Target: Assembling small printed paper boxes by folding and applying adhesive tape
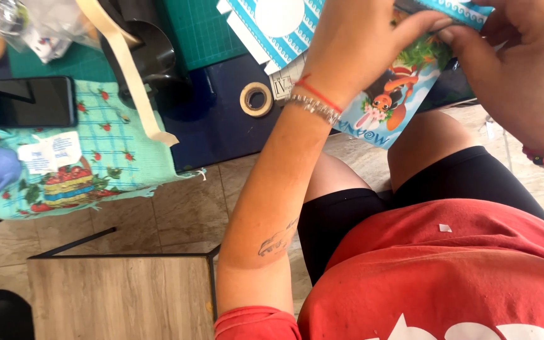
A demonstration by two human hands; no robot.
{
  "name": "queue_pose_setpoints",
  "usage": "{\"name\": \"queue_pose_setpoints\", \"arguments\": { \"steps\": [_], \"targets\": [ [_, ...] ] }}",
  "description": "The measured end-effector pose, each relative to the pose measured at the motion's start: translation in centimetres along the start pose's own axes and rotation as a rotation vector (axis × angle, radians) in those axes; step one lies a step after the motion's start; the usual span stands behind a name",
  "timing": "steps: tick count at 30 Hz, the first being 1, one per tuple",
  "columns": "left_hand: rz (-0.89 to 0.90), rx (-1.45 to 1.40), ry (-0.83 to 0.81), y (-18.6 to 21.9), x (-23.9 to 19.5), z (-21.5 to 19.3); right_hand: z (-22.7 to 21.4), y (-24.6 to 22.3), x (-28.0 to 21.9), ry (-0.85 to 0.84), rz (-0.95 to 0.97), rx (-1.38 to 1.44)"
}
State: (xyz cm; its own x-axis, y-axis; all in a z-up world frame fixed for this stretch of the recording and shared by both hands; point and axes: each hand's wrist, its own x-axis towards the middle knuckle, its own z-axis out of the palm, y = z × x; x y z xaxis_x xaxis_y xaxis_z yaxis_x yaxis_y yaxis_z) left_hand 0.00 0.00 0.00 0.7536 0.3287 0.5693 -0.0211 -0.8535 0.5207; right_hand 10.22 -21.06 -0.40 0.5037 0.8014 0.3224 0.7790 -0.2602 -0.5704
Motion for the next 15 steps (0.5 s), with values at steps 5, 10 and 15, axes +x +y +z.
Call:
{"name": "queue_pose_setpoints", "arguments": {
  "steps": [5,10,15],
  "targets": [
    [0.026,-0.210,0.076,3.4,-1.2,-3.4,-2.0,-1.2,-0.6,0.091,-0.149,0.090],
    [-0.250,-0.558,0.053,5.4,-3.6,-4.9,-4.4,-4.6,-1.8,0.129,-0.051,0.419],
    [-0.266,-0.413,0.047,9.7,-3.8,-6.0,-6.7,-5.4,-2.5,0.073,0.050,0.654]
  ]
}}
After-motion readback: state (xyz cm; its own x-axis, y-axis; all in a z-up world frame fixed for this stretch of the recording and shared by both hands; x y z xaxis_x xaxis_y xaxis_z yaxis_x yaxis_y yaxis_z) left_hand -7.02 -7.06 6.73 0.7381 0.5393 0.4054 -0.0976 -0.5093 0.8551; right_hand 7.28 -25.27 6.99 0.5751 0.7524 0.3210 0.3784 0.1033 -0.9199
